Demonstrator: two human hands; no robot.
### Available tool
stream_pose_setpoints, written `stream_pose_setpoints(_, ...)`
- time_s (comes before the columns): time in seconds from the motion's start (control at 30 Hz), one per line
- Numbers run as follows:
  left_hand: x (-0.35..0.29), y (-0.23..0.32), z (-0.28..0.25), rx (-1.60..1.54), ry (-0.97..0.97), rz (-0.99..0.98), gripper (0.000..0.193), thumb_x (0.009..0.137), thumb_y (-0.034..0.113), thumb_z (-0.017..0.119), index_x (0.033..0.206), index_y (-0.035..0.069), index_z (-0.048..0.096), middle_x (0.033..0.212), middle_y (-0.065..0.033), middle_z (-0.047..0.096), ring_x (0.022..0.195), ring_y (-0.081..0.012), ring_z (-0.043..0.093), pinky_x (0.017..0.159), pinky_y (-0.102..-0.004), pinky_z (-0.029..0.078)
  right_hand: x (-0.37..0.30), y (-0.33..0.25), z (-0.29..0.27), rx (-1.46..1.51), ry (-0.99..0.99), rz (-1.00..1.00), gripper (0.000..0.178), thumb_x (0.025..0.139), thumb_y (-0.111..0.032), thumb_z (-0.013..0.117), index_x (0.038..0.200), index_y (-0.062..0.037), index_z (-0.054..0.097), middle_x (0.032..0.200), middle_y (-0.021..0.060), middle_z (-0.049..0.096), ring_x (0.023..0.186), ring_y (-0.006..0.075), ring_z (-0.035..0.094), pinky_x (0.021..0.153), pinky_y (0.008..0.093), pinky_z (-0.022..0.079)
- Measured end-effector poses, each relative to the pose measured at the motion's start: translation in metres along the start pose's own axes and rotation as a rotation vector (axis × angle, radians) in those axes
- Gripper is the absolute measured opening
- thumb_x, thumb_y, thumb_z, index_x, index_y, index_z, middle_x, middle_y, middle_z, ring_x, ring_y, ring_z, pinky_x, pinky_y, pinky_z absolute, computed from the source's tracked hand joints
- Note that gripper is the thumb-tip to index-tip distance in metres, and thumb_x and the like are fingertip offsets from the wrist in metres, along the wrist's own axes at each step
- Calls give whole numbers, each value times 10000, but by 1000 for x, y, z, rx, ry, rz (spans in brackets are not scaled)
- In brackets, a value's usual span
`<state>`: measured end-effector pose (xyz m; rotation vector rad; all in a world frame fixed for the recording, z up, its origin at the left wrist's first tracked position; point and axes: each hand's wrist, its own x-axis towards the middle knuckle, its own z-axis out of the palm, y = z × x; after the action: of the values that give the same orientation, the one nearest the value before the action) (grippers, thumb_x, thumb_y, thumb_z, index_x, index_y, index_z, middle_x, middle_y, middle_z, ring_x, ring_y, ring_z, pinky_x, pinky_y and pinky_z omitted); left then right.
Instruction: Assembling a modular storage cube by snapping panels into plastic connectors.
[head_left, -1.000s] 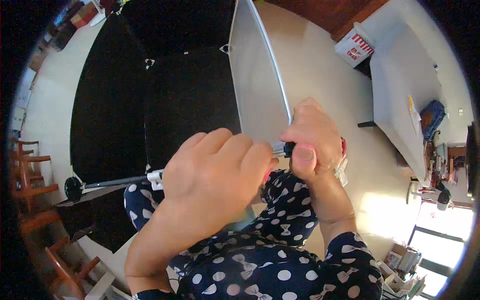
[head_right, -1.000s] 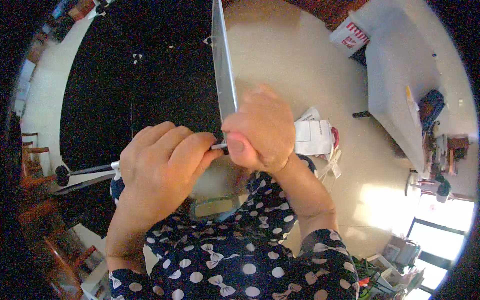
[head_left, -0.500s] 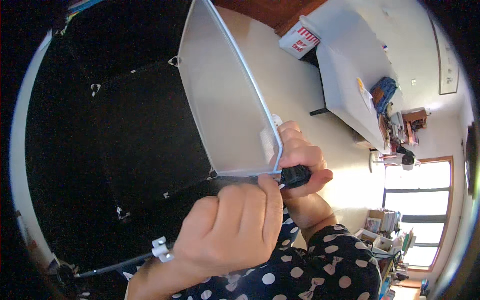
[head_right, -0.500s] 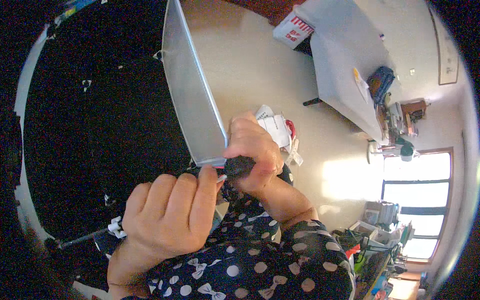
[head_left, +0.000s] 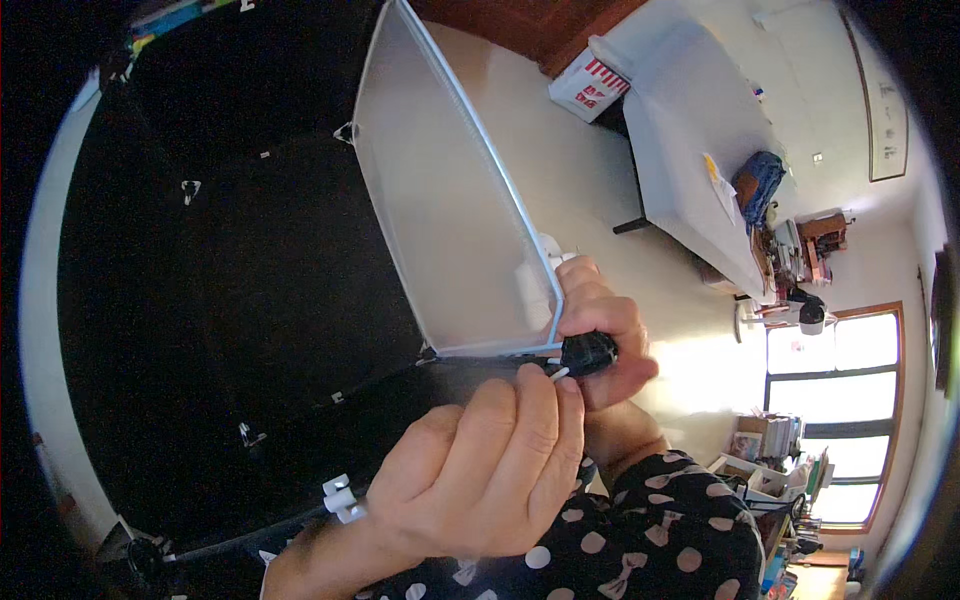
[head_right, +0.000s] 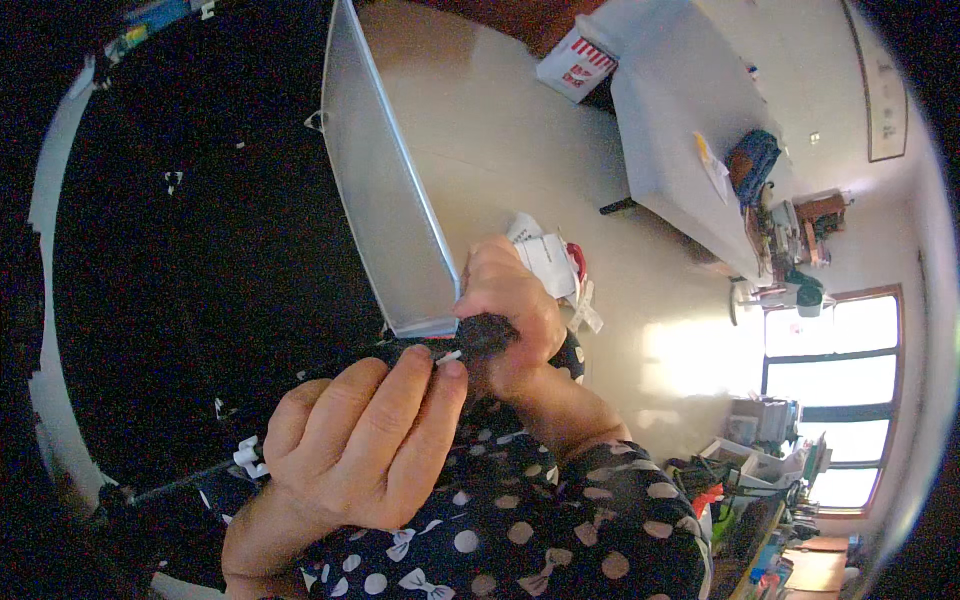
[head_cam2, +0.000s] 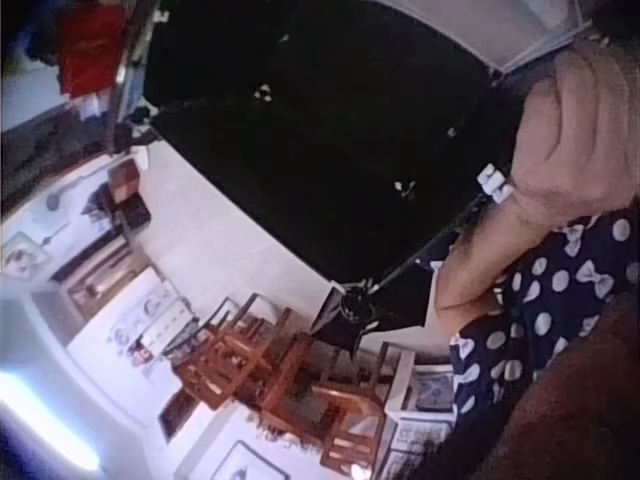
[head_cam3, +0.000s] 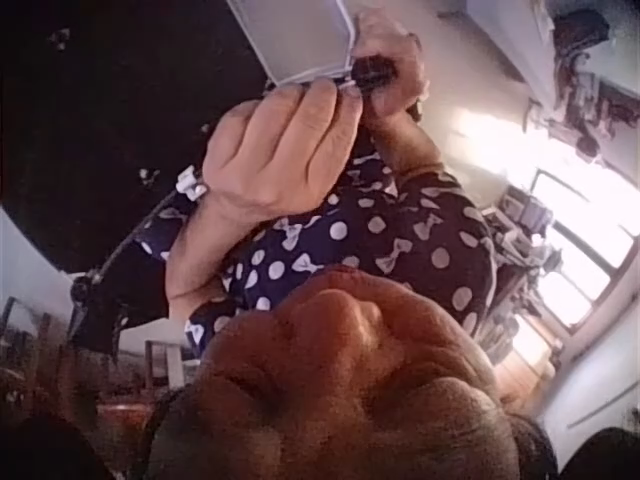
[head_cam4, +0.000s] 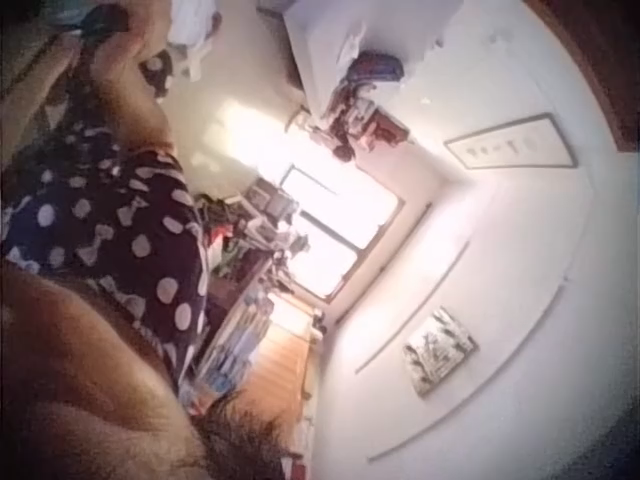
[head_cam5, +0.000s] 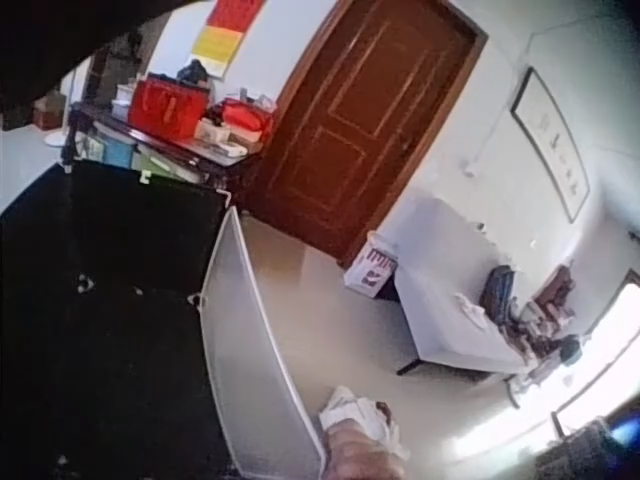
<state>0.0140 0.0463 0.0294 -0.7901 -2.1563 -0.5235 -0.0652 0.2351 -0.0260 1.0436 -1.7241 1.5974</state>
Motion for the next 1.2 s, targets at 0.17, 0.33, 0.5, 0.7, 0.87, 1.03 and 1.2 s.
stream_pose_setpoints(0.17,-2,-2,19,5,49,24,152,875,183,670,984,98,734,962,-26,704,766,-147,643,617,-267,441,-3,-9,-8,-202,-9,4,354,879,-349,658,863,4,634,752,108,597,658,268,540,621,393,396)
stream_pose_setpoints(0.33,1,-6,4,-38,87,-25,164,823,156,681,962,74,708,928,-45,686,726,-168,642,589,-283,463,14,-38,4,-322,-49,208,285,774,-249,742,835,5,628,775,113,609,668,252,551,637,355,426)
stream_pose_setpoints(0.5,3,-3,2,-132,65,-101,160,794,141,691,937,70,678,885,-56,669,721,-184,647,592,-299,482,20,-61,11,-595,-26,435,379,729,-335,836,808,-35,618,746,71,587,672,218,545,636,322,434)
stream_pose_setpoints(0.7,2,1,-5,-116,51,-206,144,769,177,696,849,93,610,764,-31,595,663,-193,607,572,-309,458,22,-66,32,-595,75,585,220,797,-71,725,701,-19,534,660,30,509,636,122,469,590,281,383)
stream_pose_setpoints(0.87,2,0,-5,-15,-113,-250,166,735,204,694,769,127,551,678,4,504,640,-174,555,559,-324,423,19,-59,32,-492,133,501,166,787,-45,692,708,-5,551,646,20,512,622,106,451,572,277,365)
stream_pose_setpoints(1.03,3,-1,-4,18,-147,-197,122,719,208,634,758,138,543,686,2,518,648,-166,552,565,-319,418,12,-53,28,-422,189,548,126,785,-62,664,710,2,585,651,22,541,622,104,469,566,275,354)
stream_pose_setpoints(1.2,2,-2,-2,9,-143,-202,113,705,201,619,751,144,533,680,8,502,636,-164,538,557,-311,400,8,-47,25,-315,218,545,128,795,-70,653,707,-1,591,671,29,561,636,111,487,589,264,366)
